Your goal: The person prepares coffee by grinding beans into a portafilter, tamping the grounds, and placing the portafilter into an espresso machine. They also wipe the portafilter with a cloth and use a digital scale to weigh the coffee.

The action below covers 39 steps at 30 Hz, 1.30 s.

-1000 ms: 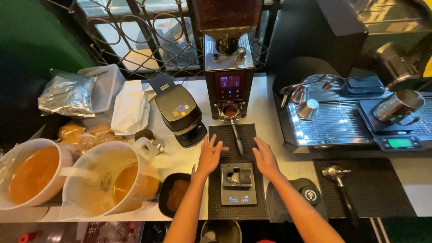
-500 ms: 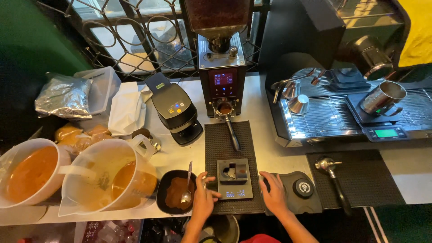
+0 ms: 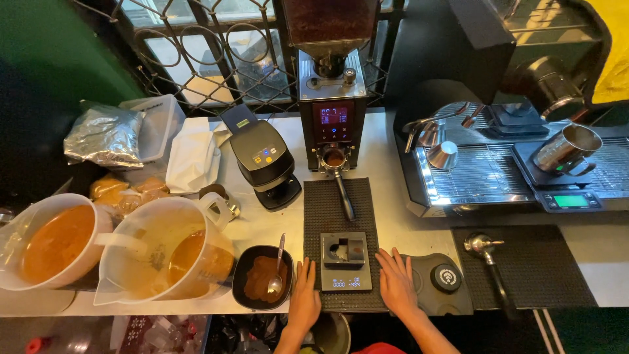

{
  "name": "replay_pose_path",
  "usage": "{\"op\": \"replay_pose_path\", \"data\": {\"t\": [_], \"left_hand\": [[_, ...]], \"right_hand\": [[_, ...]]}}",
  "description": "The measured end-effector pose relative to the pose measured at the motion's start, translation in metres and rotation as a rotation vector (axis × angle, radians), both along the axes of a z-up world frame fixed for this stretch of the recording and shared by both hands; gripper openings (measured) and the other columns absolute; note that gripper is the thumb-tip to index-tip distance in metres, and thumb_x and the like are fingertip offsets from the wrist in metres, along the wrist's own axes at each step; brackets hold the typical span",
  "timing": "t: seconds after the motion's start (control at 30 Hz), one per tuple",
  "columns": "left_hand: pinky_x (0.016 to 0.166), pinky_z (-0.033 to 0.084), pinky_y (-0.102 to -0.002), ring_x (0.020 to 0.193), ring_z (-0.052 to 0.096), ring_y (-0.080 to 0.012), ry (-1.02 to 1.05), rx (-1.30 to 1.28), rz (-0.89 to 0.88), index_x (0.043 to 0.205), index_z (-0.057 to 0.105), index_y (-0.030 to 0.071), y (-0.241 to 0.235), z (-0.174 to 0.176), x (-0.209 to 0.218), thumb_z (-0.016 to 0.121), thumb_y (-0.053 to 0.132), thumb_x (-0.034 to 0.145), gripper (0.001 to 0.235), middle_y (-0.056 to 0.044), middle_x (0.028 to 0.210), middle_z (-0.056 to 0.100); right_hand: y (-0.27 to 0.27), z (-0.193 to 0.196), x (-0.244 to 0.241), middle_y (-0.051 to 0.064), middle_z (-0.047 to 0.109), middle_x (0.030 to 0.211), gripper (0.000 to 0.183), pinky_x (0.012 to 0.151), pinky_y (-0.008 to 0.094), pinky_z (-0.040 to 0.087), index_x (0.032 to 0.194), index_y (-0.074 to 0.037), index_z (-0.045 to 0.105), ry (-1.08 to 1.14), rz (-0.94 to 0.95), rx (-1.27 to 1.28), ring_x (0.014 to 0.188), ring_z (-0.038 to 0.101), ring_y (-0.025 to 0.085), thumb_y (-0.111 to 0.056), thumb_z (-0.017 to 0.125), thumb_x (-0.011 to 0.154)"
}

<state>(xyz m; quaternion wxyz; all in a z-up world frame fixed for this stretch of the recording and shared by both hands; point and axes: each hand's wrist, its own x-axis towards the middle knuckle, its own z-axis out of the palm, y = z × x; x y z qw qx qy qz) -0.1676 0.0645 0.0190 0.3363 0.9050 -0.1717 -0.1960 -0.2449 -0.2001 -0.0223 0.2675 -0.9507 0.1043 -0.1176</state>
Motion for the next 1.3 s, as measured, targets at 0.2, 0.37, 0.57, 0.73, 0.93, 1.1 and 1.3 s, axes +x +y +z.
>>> {"op": "replay_pose_path", "data": {"t": [0.2,0.37,0.57,0.73,0.93,1.1,1.3], "left_hand": [[0.119,0.044,-0.042,0.161,0.007,-0.0303,-0.068,-0.068,0.064,0.157,0.034,0.004,-0.002,-0.004,0.008,0.039,-0.012,0.096,0.063,-0.008,0.171,0.02],[0.126,0.031,-0.044,0.161,0.009,-0.0321,-0.109,-0.118,0.037,0.152,0.044,0.002,0.001,-0.017,0.015,0.04,-0.012,0.096,0.058,-0.011,0.164,0.027],[0.127,0.024,-0.044,0.159,0.018,-0.0318,-0.175,-0.223,0.068,0.146,0.053,0.001,0.003,-0.031,0.019,0.039,-0.006,0.098,0.051,-0.01,0.159,0.036],[0.126,0.026,-0.042,0.159,0.02,-0.029,-0.149,-0.234,0.101,0.146,0.055,0.001,0.002,-0.03,0.018,0.04,0.001,0.102,0.046,-0.007,0.156,0.039],[0.124,0.027,-0.04,0.159,0.021,-0.0285,-0.194,-0.248,0.092,0.143,0.058,0.003,0.004,-0.041,0.02,0.041,0.004,0.103,0.043,-0.006,0.155,0.041],[0.126,0.026,-0.043,0.157,0.025,-0.0275,-0.198,-0.198,0.105,0.14,0.06,0.003,0.003,-0.031,0.018,0.042,0.006,0.103,0.041,-0.004,0.152,0.044],[0.126,0.027,-0.041,0.159,0.021,-0.0278,-0.139,-0.248,0.109,0.142,0.058,0.004,0.003,-0.031,0.018,0.041,0.009,0.106,0.04,-0.003,0.154,0.041]], "right_hand": [[0.001,0.002,0.0,-0.004,0.052,0.157,0.046,0.129,0.057,0.01,0.147,-0.018,0.057,0.005,-0.016,-0.014,0.156,0.03,0.026,-0.017,0.041,0.104],[0.001,-0.002,0.0,-0.004,0.053,0.156,0.045,0.13,0.057,0.01,0.146,-0.018,0.058,-0.014,-0.019,-0.019,0.155,0.031,0.026,-0.017,0.042,0.104],[0.001,-0.003,0.002,-0.004,0.053,0.156,0.044,0.131,0.057,0.009,0.146,-0.019,0.059,-0.005,-0.027,-0.023,0.156,0.031,0.026,-0.018,0.044,0.104],[0.002,-0.002,0.002,-0.004,0.054,0.156,0.044,0.131,0.057,0.01,0.145,-0.019,0.06,-0.012,-0.035,-0.027,0.156,0.031,0.025,-0.02,0.046,0.104],[0.002,0.003,0.002,-0.004,0.053,0.156,0.043,0.13,0.057,0.011,0.144,-0.018,0.06,-0.007,-0.026,-0.017,0.155,0.032,0.026,-0.019,0.046,0.103],[0.003,0.005,0.002,-0.003,0.054,0.156,0.044,0.13,0.056,0.011,0.144,-0.017,0.06,-0.009,-0.031,-0.019,0.155,0.032,0.026,-0.019,0.047,0.102],[0.002,-0.002,0.002,-0.003,0.054,0.156,0.043,0.129,0.058,0.014,0.143,-0.018,0.062,-0.042,-0.03,-0.015,0.155,0.033,0.028,-0.021,0.052,0.102]]}}
